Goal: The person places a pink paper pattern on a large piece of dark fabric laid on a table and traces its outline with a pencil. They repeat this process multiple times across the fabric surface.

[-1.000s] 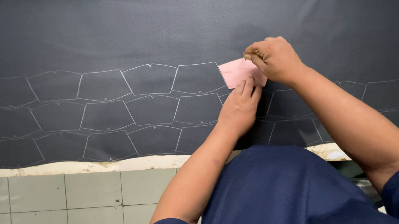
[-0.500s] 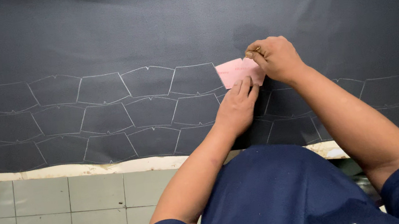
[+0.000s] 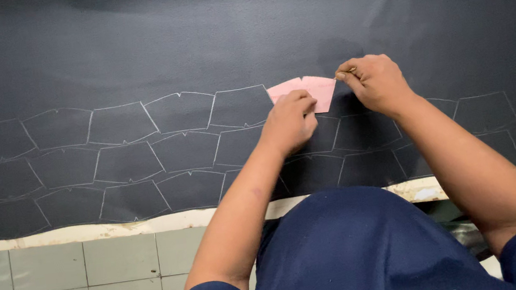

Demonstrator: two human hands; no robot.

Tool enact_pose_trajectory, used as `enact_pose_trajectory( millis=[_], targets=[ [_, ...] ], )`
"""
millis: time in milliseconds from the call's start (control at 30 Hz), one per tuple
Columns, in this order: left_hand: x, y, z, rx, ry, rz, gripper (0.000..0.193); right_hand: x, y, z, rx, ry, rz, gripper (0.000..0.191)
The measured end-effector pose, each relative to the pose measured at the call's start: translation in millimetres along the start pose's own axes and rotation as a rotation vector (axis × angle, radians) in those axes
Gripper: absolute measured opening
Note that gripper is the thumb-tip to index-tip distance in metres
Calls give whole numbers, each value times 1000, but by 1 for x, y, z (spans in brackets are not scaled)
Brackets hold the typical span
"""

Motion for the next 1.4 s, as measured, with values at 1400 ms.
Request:
enact_pose_trajectory(
  millis=[1400],
  targets=[
    [27,9,-82,-422,-824,-41,41,53,-36,-14,44,367,29,15]
  ],
)
Point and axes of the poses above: each hand's wrist, its own y-axis towards the middle knuckle, its own x-axis out of the palm, z = x × y, the point moved 6 cm from there along y, towards the middle knuckle, and after that the axes turned 11 degrees about x, right-handed, at the moved point
